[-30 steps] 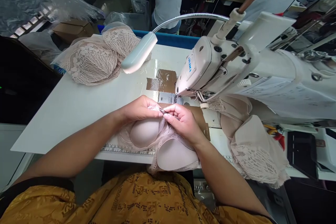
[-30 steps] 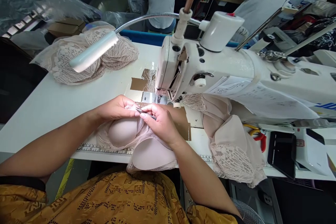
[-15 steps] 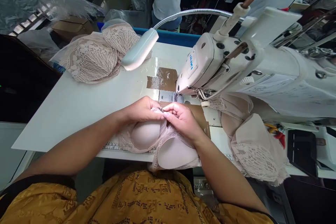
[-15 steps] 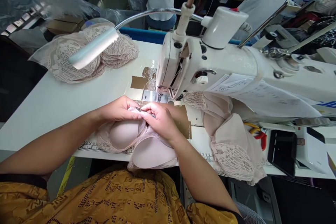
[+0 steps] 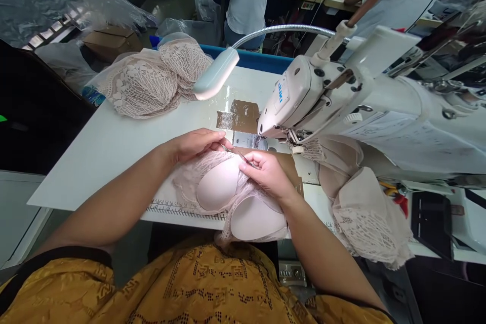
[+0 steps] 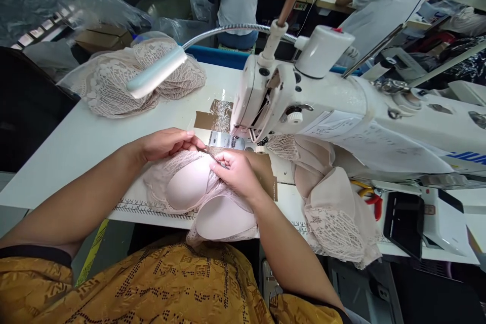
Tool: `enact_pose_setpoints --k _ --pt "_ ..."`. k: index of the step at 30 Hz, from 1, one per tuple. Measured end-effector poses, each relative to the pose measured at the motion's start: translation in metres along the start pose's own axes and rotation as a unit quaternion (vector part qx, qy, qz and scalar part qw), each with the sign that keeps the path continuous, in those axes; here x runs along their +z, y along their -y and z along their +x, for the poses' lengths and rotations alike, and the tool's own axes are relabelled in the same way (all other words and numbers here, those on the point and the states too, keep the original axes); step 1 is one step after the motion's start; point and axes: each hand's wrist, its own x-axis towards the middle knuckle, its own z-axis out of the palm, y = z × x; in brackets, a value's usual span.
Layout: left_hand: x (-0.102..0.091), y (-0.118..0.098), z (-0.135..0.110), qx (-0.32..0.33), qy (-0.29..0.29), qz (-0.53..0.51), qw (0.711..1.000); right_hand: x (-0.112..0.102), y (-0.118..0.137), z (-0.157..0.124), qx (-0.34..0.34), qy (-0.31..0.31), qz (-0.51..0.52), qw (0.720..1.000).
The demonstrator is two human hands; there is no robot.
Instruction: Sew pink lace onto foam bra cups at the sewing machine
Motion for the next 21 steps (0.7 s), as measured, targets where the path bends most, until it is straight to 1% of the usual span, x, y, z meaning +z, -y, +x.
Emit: enact_pose_setpoints --k 2,5,14,17,19,21 --pt "-0.006 -0.002 -0.002 -0.013 -0.003 -0.018 1.000 -0.002 -0.001 -0.001 -0.003 -0.004 -0.003 1.000" --pt "-0.013 -0.004 -0.005 -0.003 -0.011 -0.027 1.000 -0.005 -0.001 -0.001 -0.004 -0.009 -0.010 1.000" --pt "-0.023 -0.001 -0.001 0.008 -0.008 0.004 1.000 -0.005 0.003 -0.003 -0.018 -0.020 -0.041 0.999" --pt "-0.022 -0.003 -0.005 0.028 -0.009 0.046 0.999 -0.005 0.002 -0.002 -0.024 -0.022 -0.050 0.998" --pt "-0.018 -0.004 -0.008 0.055 0.004 0.105 0.993 -0.005 0.001 -0.002 -0.035 -0.033 -0.070 0.996" --pt "-0.010 -0.003 -0.010 0.089 0.025 0.171 0.981 -0.004 0.000 -0.001 -0.052 -0.048 -0.101 0.992"
